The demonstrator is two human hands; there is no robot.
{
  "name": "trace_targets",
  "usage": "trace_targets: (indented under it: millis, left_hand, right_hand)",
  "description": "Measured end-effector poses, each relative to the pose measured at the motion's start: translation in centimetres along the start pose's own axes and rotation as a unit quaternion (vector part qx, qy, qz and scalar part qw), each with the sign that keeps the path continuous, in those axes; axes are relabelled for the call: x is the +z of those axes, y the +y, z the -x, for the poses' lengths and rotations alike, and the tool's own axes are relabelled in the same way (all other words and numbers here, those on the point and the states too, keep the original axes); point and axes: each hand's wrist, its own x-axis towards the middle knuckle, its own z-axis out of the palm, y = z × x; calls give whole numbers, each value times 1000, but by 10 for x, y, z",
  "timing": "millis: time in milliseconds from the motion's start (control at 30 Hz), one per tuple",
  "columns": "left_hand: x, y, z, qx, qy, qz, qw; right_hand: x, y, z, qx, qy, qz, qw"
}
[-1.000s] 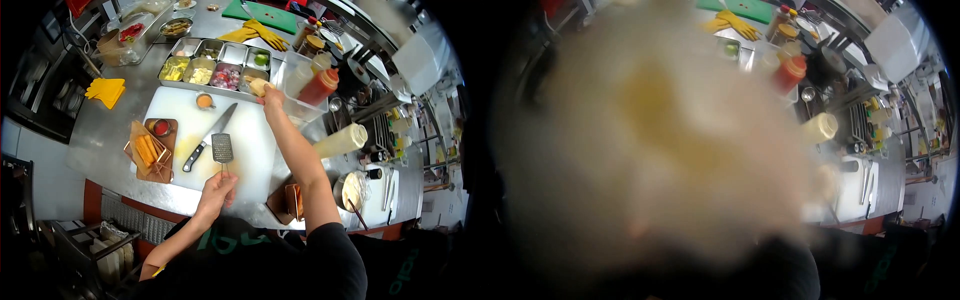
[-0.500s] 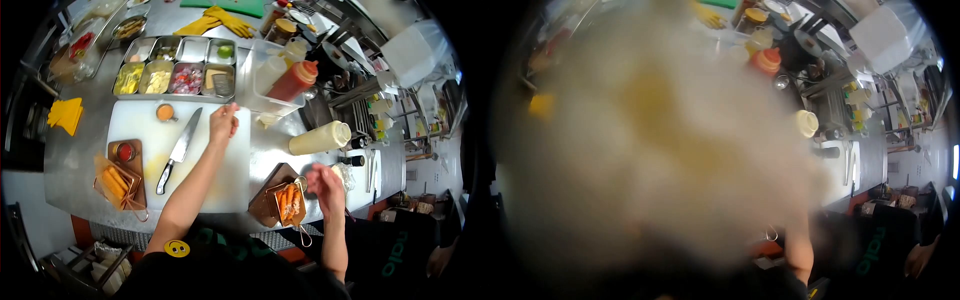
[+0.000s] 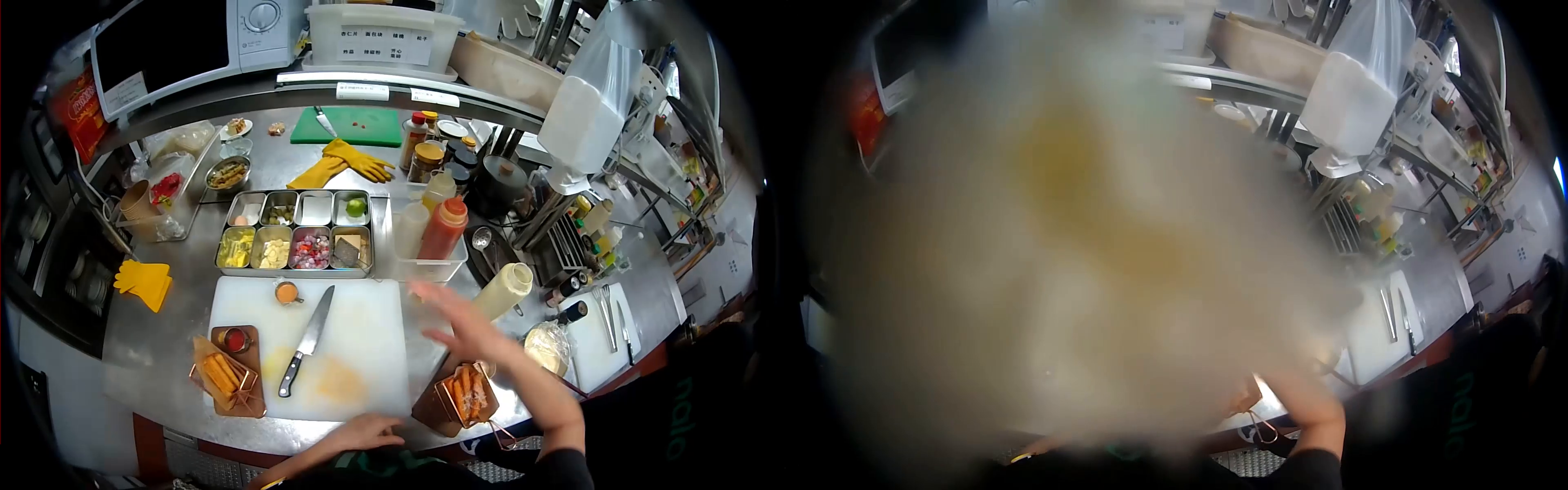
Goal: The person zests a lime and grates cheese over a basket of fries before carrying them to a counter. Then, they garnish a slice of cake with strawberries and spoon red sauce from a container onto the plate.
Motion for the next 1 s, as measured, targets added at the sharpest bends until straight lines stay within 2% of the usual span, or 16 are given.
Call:
trace_targets:
  millis: [33,100,200,267,333,400,467,500,533,600,733,800,867,900,967,1000]
  left_hand:
    - [-2,5,10,-94,11,68,993]
    - [-5,0,33,-122,71,87,986]
    - [-4,-6,65,-190,161,122,961]
    - [7,-15,84,-220,234,219,921]
    - [17,-27,92,-210,251,261,908]
    - [19,-18,96,-221,238,182,928]
    - [20,-15,99,-276,235,237,901]
    - [16,-3,96,-302,243,275,880]
    - [25,-20,100,-216,259,306,890]
    - [24,-17,95,-215,249,322,888]
    - [37,-12,82,-180,188,356,897]
    - [49,-4,69,-203,178,388,881]
    - [65,-1,52,-225,177,420,861]
    - [77,-4,43,-257,181,466,827]
    - [96,9,22,-307,196,532,765]
    - [108,11,13,-313,202,535,758]
  right_hand:
    - [-9,14,-26,22,-8,-37,999]
    - [-30,21,-86,97,135,-239,957]
    - [-74,63,-160,180,289,-515,787]
    - [-99,69,-198,253,378,-531,715]
    - [-120,71,-226,310,397,-508,699]
    - [-121,117,-252,235,413,-486,734]
    - [-124,158,-256,137,375,-481,780]
    - [-115,130,-236,116,350,-480,796]
    - [-103,104,-212,94,304,-473,821]
    - [-86,30,-146,61,233,-458,856]
    - [-85,-49,29,127,329,-306,884]
    - [-79,-36,113,164,399,-338,837]
    - [-57,-44,179,291,442,-328,783]
    - [-43,-116,149,254,502,-488,668]
    - [10,-5,287,463,411,-220,754]
    - [40,15,314,465,400,-215,760]
